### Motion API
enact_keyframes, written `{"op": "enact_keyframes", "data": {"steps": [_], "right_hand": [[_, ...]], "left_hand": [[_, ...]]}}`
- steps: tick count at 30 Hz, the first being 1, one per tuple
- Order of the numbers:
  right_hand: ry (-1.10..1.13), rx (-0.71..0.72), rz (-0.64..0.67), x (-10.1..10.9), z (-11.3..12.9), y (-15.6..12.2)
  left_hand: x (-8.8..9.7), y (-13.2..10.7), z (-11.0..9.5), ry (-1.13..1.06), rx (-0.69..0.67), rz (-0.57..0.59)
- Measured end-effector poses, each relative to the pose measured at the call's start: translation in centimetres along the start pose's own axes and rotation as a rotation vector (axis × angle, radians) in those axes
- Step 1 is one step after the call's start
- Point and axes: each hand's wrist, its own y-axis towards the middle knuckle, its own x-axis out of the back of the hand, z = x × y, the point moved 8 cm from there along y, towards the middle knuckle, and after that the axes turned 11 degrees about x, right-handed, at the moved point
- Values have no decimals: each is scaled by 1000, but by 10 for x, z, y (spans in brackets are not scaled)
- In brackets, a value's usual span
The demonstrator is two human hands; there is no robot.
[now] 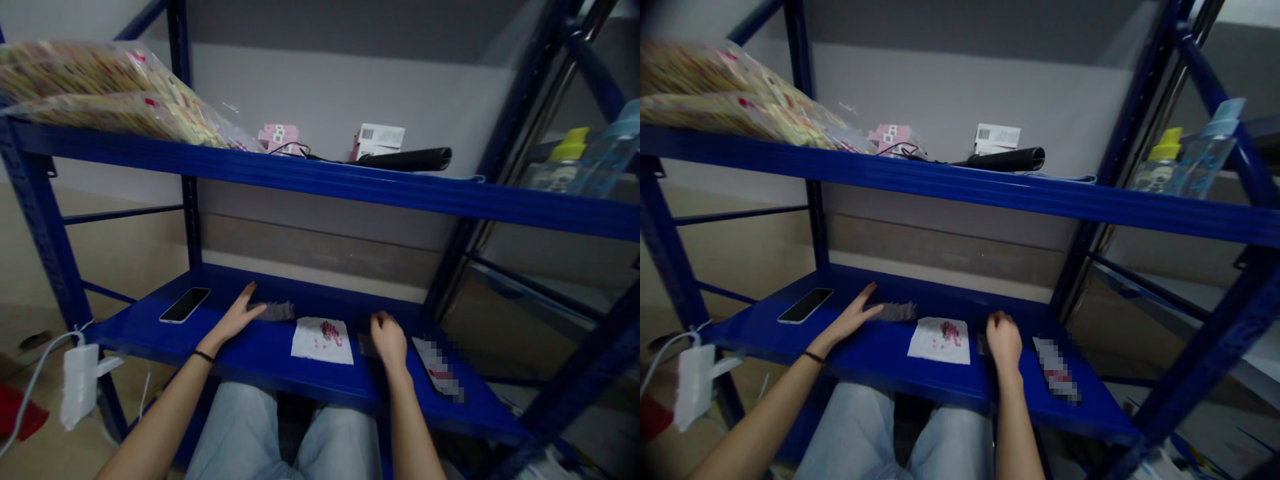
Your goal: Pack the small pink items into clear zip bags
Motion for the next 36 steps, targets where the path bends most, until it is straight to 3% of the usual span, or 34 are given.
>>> {"op": "enact_keyframes", "data": {"steps": [2,5,9,11,16,19,24,28,32,36], "right_hand": [[5,-174,130,-4,-51,-11],[28,-206,200,-14,-83,-23],[106,-182,188,-23,-86,-29],[160,-164,171,-22,-84,-32],[403,-93,-6,-6,-71,-49],[341,-150,-47,-5,-65,-59],[73,-195,-16,-7,-68,-61],[129,-188,-115,10,-77,-60],[482,-130,-228,28,-55,-70],[817,31,-198,36,22,-99]], "left_hand": [[9,-15,-10,-166,12,-117],[-2,-51,-35,-296,32,-196],[-61,-108,-96,-153,-182,80],[-79,-130,-115,-146,-224,143],[-89,-148,-140,-253,-161,160],[-93,-152,-158,-293,-188,198],[-102,-158,-161,-319,-185,226],[-104,-158,-146,-324,-144,200],[-103,-158,-145,-424,-82,187],[-105,-159,-158,-681,7,275]]}}
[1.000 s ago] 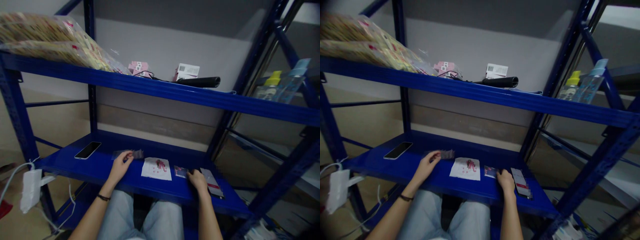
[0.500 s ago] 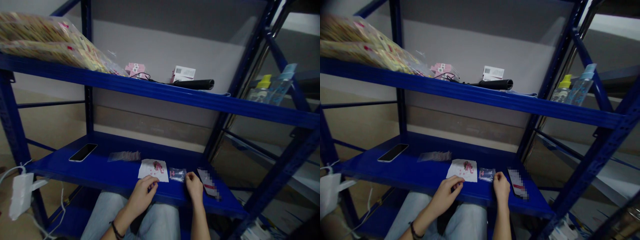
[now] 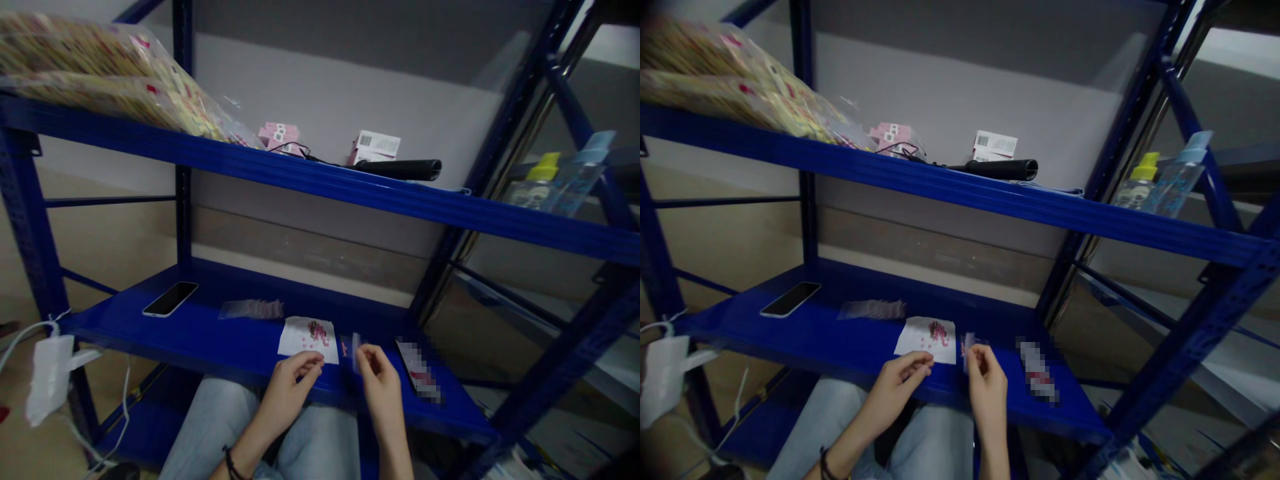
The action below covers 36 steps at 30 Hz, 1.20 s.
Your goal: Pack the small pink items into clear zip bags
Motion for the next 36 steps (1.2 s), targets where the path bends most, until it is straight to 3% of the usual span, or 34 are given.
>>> {"op": "enact_keyframes", "data": {"steps": [5,10,15,23,29,36], "right_hand": [[312,95,188,-59,66,-37],[406,122,242,-79,73,-42],[393,102,218,-86,64,-42],[389,101,254,-92,69,-43],[434,95,329,-101,64,-46],[255,218,410,-92,79,-46]], "left_hand": [[3,-7,-11,-190,16,14],[18,-13,-2,-270,73,-15],[22,-12,-1,-222,48,-34],[23,-8,10,-384,104,-34],[31,-10,0,-153,29,-42],[37,-12,-9,77,-44,-15]]}}
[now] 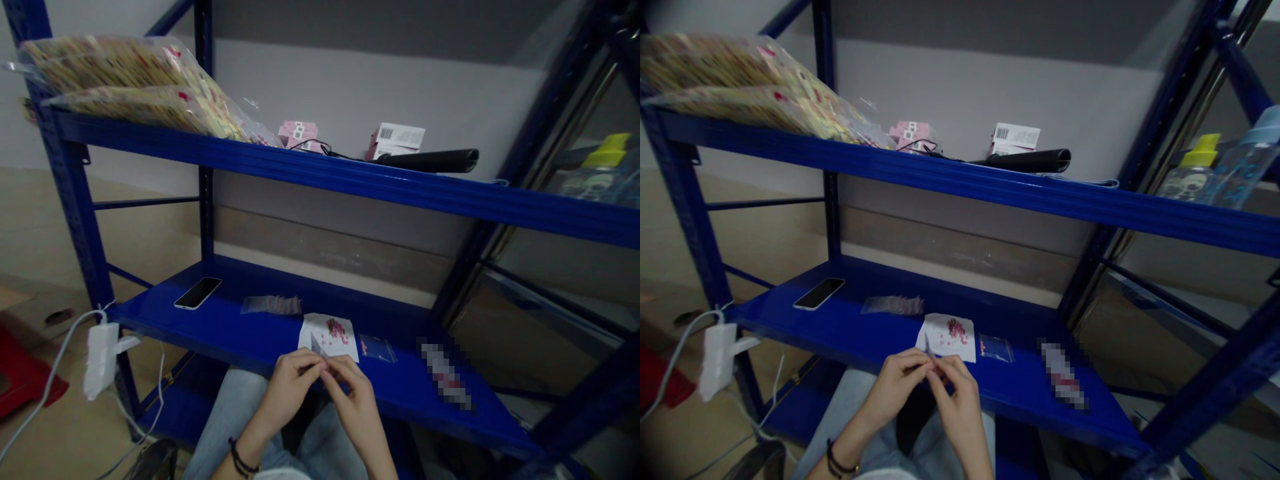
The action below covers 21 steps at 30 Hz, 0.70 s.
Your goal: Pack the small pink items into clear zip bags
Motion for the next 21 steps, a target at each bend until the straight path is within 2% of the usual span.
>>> {"op": "enact_keyframes", "data": {"steps": [4,10,13,15,19,21], "right_hand": [[-76,29,6,0,3,0],[-176,-36,-182,0,-10,-6],[-226,-16,-208,5,-9,-6],[-291,19,-142,10,-5,-3],[-410,2,193,4,-5,-1],[-464,-18,292,-2,-5,-3]], "left_hand": [[0,-2,-4,92,-24,4],[-10,-8,-1,299,-59,-132],[-13,-8,7,430,-66,-173],[-13,-6,12,518,-50,-152],[-13,-2,11,686,-37,-20],[-17,-2,7,747,-42,57]]}}
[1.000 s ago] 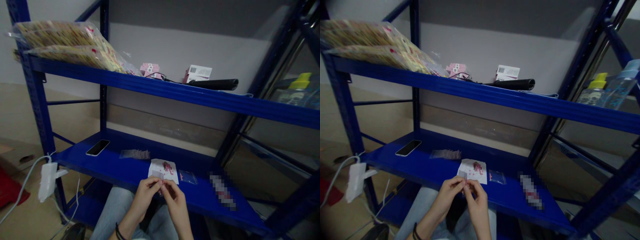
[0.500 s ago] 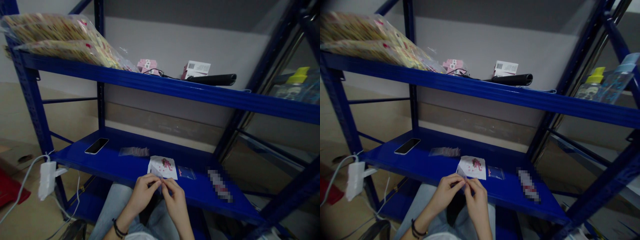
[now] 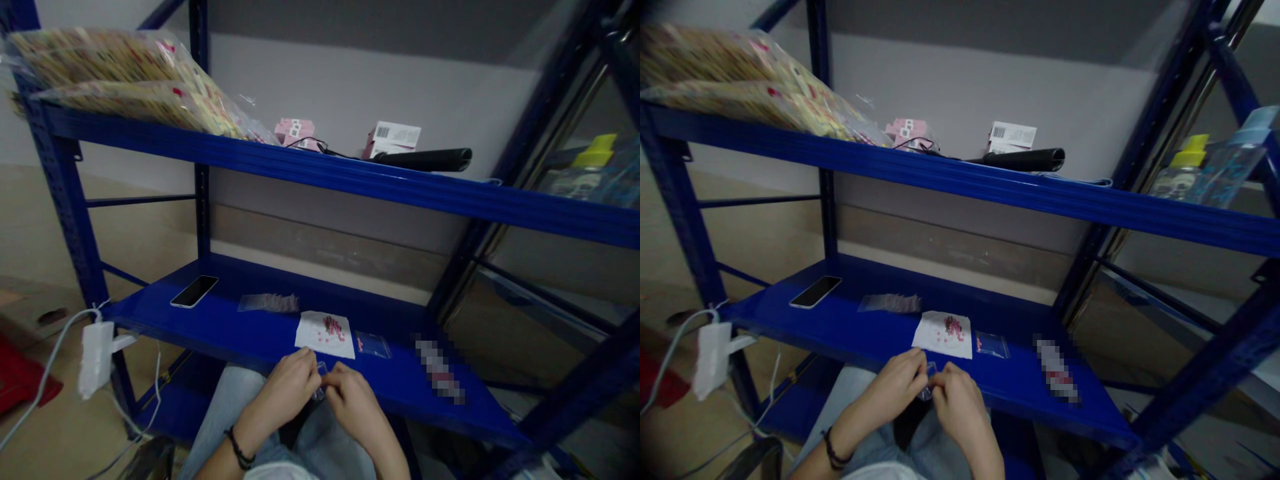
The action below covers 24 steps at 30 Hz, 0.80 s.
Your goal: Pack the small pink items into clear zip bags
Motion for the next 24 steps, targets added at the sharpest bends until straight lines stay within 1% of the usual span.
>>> {"op": "enact_keyframes", "data": {"steps": [2,4,5,7,9,11,13,15,18,21,22,23,24], "right_hand": [[-81,-23,19,-4,3,0],[-170,-75,-7,-4,4,0],[-193,-100,-20,-4,4,-1],[-157,-115,-31,-3,4,-1],[-57,-98,-36,1,5,-1],[21,-91,-35,4,5,-1],[60,-100,-5,4,3,-1],[92,-105,34,1,3,1],[142,-97,64,-4,4,5],[246,-48,87,-5,5,6],[299,-29,67,-4,4,6],[358,-20,20,-2,0,5],[423,-28,-56,0,-7,4]], "left_hand": [[1,0,-7,39,-21,55],[2,-1,-13,31,-37,98],[4,-2,-15,-4,-46,114],[8,-6,-16,-135,-74,134],[9,-12,-12,-288,-111,162],[5,-18,-3,-385,-133,210],[-3,-22,9,-420,-114,256],[-11,-24,19,-442,-85,276],[-18,-24,25,-472,-60,265],[-19,-23,32,-482,-12,199],[-17,-23,35,-482,1,173],[-15,-22,36,-480,5,150],[-10,-21,35,-476,-2,127]]}}
